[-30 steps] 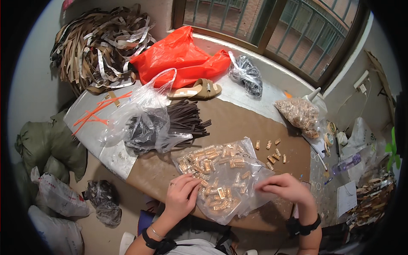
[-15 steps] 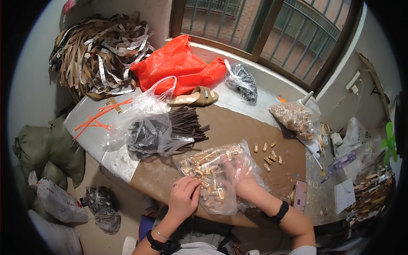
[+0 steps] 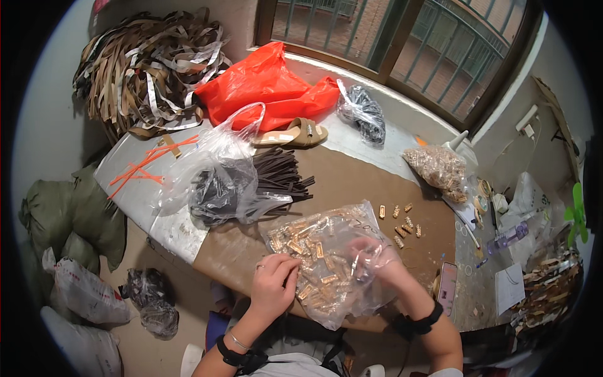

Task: Assembling decorative metal pieces onto brown leather/suede straps for shoes and organizing them into bags.

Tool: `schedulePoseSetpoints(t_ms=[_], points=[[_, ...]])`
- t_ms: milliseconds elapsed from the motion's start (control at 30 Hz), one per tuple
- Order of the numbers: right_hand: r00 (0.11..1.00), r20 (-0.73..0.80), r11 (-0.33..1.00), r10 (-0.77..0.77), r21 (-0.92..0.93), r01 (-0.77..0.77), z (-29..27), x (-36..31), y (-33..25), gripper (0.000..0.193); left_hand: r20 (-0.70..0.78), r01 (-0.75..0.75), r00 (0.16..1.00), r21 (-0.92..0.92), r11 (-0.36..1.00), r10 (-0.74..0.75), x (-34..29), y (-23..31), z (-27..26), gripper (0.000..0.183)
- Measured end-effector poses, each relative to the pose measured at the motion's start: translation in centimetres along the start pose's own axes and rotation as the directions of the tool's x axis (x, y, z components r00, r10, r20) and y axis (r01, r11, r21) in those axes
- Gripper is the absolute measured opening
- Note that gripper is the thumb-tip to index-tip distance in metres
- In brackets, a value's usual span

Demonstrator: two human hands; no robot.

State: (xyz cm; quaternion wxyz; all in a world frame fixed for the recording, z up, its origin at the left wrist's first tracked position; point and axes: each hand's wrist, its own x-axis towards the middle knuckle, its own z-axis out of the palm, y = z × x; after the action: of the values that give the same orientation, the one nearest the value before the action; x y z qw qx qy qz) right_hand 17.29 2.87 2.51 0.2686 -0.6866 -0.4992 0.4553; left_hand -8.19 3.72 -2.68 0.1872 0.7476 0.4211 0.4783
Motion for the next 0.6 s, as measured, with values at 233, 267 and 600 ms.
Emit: schedulePoseSetpoints(t_ms=[233,267,600], points=[[0.977,0.189,0.808,0.102,0.557,-0.192,-0.3,-0.1,1.7,0.035,0.008,-0.034,0.999,0.025,0.999,0.034,0.0,-0.4,0.0,0.018],[0.996,0.057,0.992,-0.066,0.107,0.060,0.6,-0.2,2.3,0.037,0.009,-0.033,0.999,0.024,0.999,0.033,0.1,-0.2,0.1,0.018],[0.931,0.001,0.875,-0.365,-0.341,0.344,0.9,-3.5,1.0,0.035,0.022,-0.002,1.000,-0.014,1.000,0.002,-0.1,-0.1,0.0,0.017]])
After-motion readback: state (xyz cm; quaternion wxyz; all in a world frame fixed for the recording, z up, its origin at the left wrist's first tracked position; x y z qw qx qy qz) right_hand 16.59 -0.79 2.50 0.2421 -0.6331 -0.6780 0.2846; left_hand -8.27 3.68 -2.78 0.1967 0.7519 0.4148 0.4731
